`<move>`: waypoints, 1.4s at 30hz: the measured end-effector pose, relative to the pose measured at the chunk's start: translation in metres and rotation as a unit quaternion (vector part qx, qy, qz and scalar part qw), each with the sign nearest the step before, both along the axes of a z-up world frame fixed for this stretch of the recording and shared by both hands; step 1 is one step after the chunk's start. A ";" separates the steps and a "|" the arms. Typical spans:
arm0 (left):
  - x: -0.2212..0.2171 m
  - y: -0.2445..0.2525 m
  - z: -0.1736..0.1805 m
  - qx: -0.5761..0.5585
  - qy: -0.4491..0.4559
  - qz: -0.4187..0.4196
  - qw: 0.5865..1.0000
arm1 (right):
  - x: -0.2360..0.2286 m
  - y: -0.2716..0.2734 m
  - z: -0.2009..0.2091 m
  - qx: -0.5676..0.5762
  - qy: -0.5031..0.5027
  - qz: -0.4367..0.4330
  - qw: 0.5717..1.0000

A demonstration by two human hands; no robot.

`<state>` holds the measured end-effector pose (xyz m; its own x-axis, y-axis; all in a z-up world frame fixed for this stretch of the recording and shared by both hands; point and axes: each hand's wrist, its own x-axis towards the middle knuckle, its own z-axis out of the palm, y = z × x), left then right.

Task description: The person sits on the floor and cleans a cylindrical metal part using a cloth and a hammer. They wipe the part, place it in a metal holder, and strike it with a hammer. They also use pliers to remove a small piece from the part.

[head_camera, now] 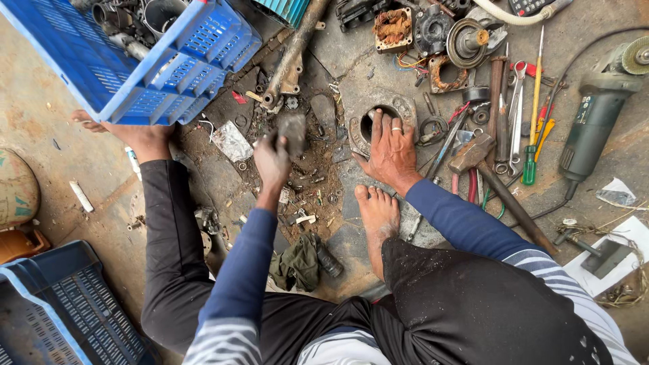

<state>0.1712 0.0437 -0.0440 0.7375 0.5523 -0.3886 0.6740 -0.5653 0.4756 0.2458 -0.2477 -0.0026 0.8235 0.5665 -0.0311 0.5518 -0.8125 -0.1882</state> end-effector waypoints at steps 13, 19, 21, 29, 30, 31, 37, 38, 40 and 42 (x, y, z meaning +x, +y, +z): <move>-0.010 -0.054 -0.028 -0.096 0.034 0.086 0.991 | 0.001 0.002 0.004 -0.008 0.011 -0.004 1.000; 0.008 -0.047 -0.019 -0.050 0.090 0.015 0.995 | -0.001 0.002 0.002 -0.005 0.026 -0.004 1.000; 0.017 -0.043 -0.024 -0.025 0.134 -0.003 0.991 | -0.001 0.002 0.003 -0.006 0.026 -0.008 1.000; 0.012 -0.032 -0.053 0.021 0.194 -0.048 0.980 | 0.001 0.002 -0.001 -0.028 -0.011 0.003 1.000; 0.001 -0.034 -0.053 0.027 0.151 -0.060 0.986 | -0.008 0.000 -0.001 -0.027 -0.029 0.011 0.999; 0.001 -0.035 -0.053 0.034 0.100 -0.070 0.992 | -0.008 -0.001 -0.001 -0.034 -0.021 0.008 0.999; 0.033 -0.040 -0.008 0.034 0.188 -0.069 0.979 | -0.001 0.003 0.002 -0.010 0.038 -0.014 0.999; 0.038 -0.042 0.000 0.052 0.179 -0.086 0.979 | -0.001 0.003 0.002 -0.011 0.032 -0.015 0.999; 0.044 -0.049 0.008 0.067 0.106 -0.128 0.984 | -0.004 0.001 0.003 -0.014 0.028 -0.012 0.999; 0.063 -0.052 0.004 0.089 0.038 -0.192 0.977 | 0.000 0.001 0.003 -0.014 0.019 -0.013 1.000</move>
